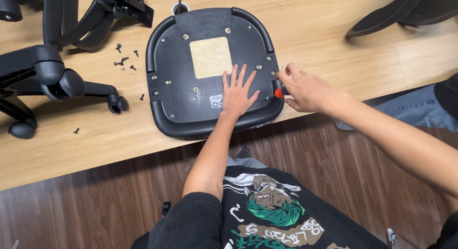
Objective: Assembling the bottom section and armrests of an office chair using a manual screwdriver and screws.
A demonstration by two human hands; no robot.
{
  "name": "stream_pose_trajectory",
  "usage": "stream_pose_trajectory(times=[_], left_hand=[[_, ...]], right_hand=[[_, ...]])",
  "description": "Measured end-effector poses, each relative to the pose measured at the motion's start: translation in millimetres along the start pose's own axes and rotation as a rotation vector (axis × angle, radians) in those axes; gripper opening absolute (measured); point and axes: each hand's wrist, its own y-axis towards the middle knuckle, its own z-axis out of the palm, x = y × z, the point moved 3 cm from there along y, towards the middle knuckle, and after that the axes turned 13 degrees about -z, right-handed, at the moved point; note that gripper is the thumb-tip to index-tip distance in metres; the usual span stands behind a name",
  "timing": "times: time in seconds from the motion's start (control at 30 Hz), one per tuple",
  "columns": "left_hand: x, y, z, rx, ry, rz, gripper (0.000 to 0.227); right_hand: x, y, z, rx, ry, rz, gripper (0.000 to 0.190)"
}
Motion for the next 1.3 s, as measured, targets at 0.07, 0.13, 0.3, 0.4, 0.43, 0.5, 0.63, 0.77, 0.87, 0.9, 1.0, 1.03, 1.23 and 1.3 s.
stream_pose_trajectory(times=[0.07,0.13,0.3,0.4,0.43,0.5,0.63,0.77,0.87,0.9,1.0,1.03,1.23,1.3], left_hand=[[0,-1,0,0.003,0.004,0.000,0.070],[-1,0,-1,0.004,0.007,0.002,0.070],[-1,0,2,0.018,0.022,0.000,0.070],[0,-1,0,0.012,0.025,0.006,0.070],[-1,-1,0,0.012,0.027,0.009,0.070],[-1,-1,1,0.013,0.029,0.009,0.070],[0,0,3,0.007,0.035,0.007,0.069],[-2,0,2,0.018,0.035,0.007,0.070],[-1,-2,2,0.017,0.033,0.002,0.070],[-1,-3,2,0.016,0.027,0.000,0.069],[-1,0,1,0.016,0.006,-0.002,0.069],[-3,0,2,0.014,-0.001,-0.003,0.069],[1,0,4,-0.008,0.003,-0.003,0.069],[1,-2,4,-0.008,-0.003,-0.001,0.069]], right_hand=[[3,-3,1,-0.002,0.006,-0.070,0.048],[5,-4,4,-0.006,0.009,-0.139,0.034],[2,8,16,0.065,-0.080,0.158,0.039],[-6,6,30,-0.052,-0.072,0.217,0.039],[-2,6,19,-0.054,-0.071,0.219,0.039],[5,8,1,0.053,-0.021,0.222,0.036],[7,1,8,0.093,-0.031,0.028,0.037],[3,0,17,-0.005,-0.246,-0.077,0.021],[3,5,23,-0.079,-0.159,0.034,0.017],[3,6,25,-0.111,-0.078,0.159,0.038],[-15,8,37,-0.099,-0.211,0.173,0.046],[-11,6,28,-0.094,-0.217,0.174,0.046],[4,-1,13,0.074,-0.116,-0.020,0.042],[13,-1,8,-0.018,-0.269,-0.226,0.018]])
